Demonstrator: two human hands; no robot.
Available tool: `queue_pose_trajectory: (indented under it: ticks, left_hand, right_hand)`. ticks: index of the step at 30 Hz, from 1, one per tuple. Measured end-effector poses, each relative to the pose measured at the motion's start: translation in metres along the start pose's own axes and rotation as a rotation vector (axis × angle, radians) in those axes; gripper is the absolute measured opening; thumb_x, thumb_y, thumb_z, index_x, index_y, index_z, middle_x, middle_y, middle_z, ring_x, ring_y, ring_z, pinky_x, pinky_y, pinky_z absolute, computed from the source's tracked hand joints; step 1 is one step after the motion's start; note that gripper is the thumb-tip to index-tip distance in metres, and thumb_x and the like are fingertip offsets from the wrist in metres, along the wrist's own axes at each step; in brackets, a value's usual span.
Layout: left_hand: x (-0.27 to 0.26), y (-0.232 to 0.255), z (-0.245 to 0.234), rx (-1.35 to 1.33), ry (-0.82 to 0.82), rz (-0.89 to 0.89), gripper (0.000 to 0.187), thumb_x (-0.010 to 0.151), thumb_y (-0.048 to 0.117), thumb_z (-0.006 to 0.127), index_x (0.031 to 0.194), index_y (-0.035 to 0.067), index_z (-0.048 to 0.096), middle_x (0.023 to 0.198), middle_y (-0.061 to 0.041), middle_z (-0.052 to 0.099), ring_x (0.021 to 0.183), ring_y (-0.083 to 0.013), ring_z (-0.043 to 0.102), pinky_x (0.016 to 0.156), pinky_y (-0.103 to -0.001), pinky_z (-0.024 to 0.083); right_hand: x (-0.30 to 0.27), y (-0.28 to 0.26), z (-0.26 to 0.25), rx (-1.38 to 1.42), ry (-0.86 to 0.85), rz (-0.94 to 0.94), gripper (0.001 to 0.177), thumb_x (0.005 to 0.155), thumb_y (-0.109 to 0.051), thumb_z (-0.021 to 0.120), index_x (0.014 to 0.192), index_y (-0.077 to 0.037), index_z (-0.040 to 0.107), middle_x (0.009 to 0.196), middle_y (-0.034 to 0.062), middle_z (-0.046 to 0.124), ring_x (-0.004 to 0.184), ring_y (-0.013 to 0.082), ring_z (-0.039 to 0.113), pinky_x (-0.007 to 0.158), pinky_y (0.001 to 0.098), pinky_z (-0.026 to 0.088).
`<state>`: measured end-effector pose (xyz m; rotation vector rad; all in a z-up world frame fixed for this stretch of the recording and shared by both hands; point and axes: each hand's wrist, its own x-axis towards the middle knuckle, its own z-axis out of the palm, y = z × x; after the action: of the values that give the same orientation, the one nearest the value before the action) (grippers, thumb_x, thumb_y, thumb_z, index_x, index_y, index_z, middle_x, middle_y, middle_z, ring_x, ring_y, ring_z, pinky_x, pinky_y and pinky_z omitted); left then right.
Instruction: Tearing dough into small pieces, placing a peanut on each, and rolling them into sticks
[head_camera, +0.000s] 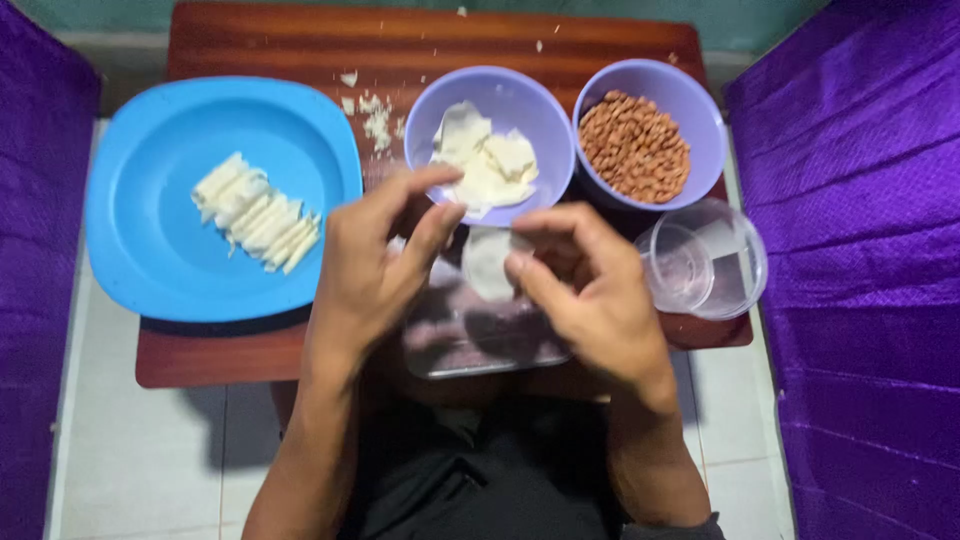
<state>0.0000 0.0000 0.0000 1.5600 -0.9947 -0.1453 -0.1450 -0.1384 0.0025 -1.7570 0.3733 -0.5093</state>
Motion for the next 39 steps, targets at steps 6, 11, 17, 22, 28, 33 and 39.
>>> queue_pose_trajectory:
  ticks: [6,11,17,22,28,33,39]
  left_hand:
    - [-0.066,-0.048,0.014,0.013,0.063,-0.104,0.015,0.098,0.020,0.070,0.107,0.013,0.079,0.068,-0.008,0.069,0.064,-0.0236,0.069,0.064,-0.033,0.054]
    - [-0.069,-0.057,0.016,0.047,0.045,-0.068,0.014,0.098,0.018,0.069,0.107,0.012,0.078,0.071,-0.009,0.068,0.065,-0.0289,0.068,0.063,-0.035,0.054]
    - [-0.067,-0.056,0.018,0.123,0.025,-0.053,0.012,0.097,0.018,0.071,0.106,0.013,0.078,0.072,-0.009,0.065,0.068,-0.0317,0.069,0.063,-0.037,0.054]
    - [-0.065,-0.051,0.021,0.175,0.018,-0.054,0.011,0.097,0.017,0.071,0.105,0.011,0.077,0.071,-0.012,0.065,0.067,-0.0343,0.068,0.062,-0.040,0.054]
    - [-0.062,-0.044,0.025,0.252,-0.028,-0.034,0.014,0.097,0.016,0.070,0.109,0.011,0.076,0.072,-0.011,0.065,0.067,-0.0342,0.067,0.063,-0.040,0.055]
    - [-0.062,-0.044,0.029,0.288,-0.089,-0.010,0.023,0.094,0.020,0.074,0.117,0.014,0.074,0.075,-0.006,0.064,0.068,-0.0272,0.063,0.065,-0.040,0.054]
    - [-0.064,-0.042,0.034,0.316,-0.113,-0.015,0.018,0.089,0.024,0.079,0.102,0.014,0.073,0.080,-0.007,0.066,0.076,-0.0321,0.063,0.070,-0.044,0.053]
  right_hand:
    - [-0.017,0.050,0.003,-0.245,-0.084,-0.039,0.031,0.089,-0.010,0.078,0.119,-0.009,0.074,0.086,0.0079,0.079,0.080,0.0154,0.074,0.069,0.0320,0.060]
    - [-0.019,0.048,-0.001,-0.457,-0.053,-0.162,0.025,0.091,-0.006,0.074,0.116,-0.006,0.073,0.084,0.0149,0.075,0.077,0.0329,0.072,0.066,0.0415,0.058]
    - [-0.023,0.070,-0.001,-0.413,-0.010,-0.250,0.018,0.091,-0.008,0.076,0.108,-0.009,0.077,0.082,0.0090,0.075,0.073,0.0284,0.071,0.066,0.0361,0.058]
    - [-0.028,0.073,-0.002,-0.349,0.069,-0.326,0.013,0.095,-0.005,0.069,0.106,-0.005,0.076,0.082,0.0121,0.074,0.069,0.0323,0.068,0.063,0.0382,0.055]
    - [-0.032,0.074,-0.005,-0.276,0.111,-0.362,0.012,0.096,-0.005,0.068,0.106,-0.004,0.076,0.082,0.0119,0.074,0.068,0.0322,0.069,0.063,0.0374,0.055]
    - [-0.034,0.077,-0.010,-0.222,0.129,-0.348,0.014,0.096,-0.004,0.067,0.107,-0.004,0.076,0.088,0.0134,0.076,0.075,0.0321,0.073,0.067,0.0376,0.057]
    - [-0.036,0.083,-0.013,-0.207,0.128,-0.349,0.014,0.097,-0.003,0.065,0.107,-0.003,0.075,0.094,0.0134,0.078,0.083,0.0341,0.076,0.072,0.0397,0.058]
